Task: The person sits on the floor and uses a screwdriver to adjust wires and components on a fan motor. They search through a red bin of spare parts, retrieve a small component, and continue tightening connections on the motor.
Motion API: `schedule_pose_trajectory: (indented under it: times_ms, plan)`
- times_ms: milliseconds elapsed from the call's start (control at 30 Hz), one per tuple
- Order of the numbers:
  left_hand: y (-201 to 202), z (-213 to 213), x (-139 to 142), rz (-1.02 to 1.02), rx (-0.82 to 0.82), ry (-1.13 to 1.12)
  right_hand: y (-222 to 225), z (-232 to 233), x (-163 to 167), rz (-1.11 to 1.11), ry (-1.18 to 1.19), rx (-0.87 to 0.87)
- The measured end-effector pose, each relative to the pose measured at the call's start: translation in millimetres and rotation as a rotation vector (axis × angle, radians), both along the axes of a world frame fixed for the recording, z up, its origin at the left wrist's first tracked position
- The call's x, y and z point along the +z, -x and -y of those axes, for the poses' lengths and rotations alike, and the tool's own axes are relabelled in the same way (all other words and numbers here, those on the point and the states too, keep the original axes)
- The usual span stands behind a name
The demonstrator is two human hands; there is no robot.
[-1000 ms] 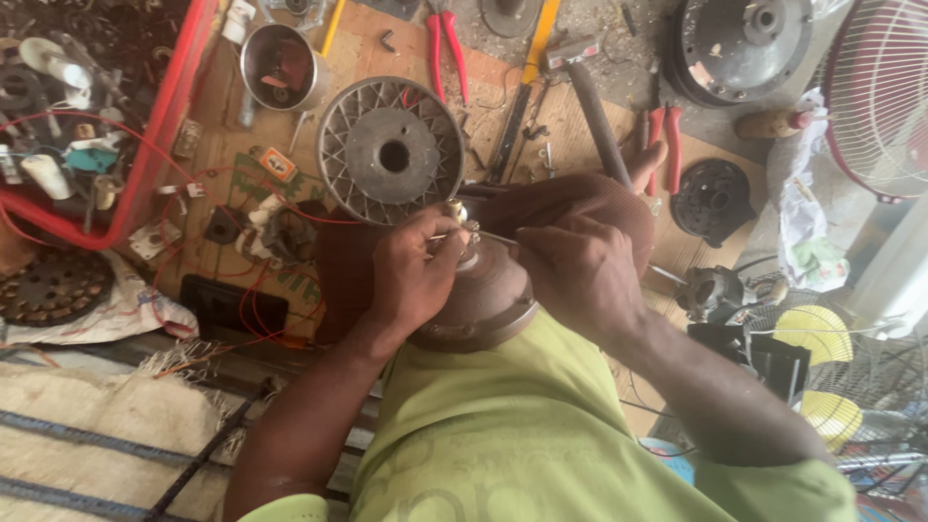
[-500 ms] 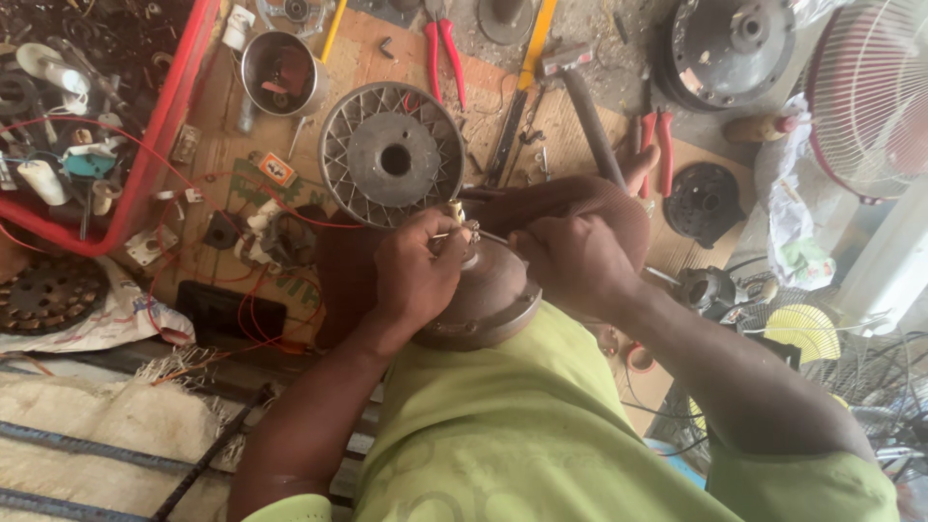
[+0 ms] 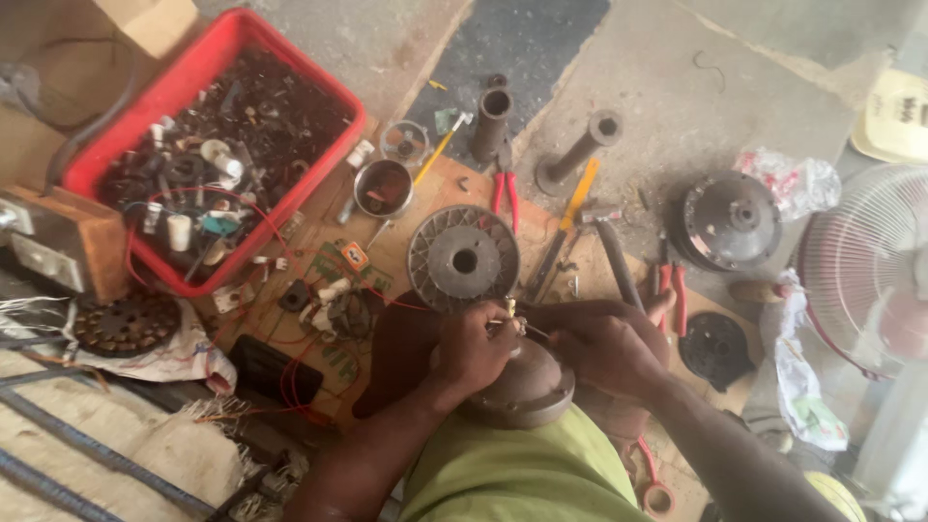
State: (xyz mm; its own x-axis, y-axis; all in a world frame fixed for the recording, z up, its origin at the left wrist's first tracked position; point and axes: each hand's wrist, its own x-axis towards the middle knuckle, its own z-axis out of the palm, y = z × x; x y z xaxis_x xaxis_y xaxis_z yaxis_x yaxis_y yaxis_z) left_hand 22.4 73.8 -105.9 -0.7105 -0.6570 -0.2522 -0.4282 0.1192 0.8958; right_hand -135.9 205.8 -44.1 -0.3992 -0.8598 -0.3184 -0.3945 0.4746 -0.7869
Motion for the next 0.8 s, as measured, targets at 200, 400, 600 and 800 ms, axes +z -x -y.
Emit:
schedule_pose_trajectory:
  times_ms: [200, 400, 600, 800]
  plan:
    - [-10, -4, -14, -0.112, -0.045, 0.082, -20, -34, -22, -0.55, 0.237, -0.075]
    - [-10, -4, -7, -0.138, 0.0, -0.059, 3, -16, -34, -0.296, -0.119, 0.449]
    - [3, 5, 12, 0.032, 0.041, -0.165, -3, 3, 4, 0.04, -0.087, -0.116]
    - [13, 8, 1, 0.055, 0.071, -0.119, 1, 7, -3, -0.119, -0.114, -0.07]
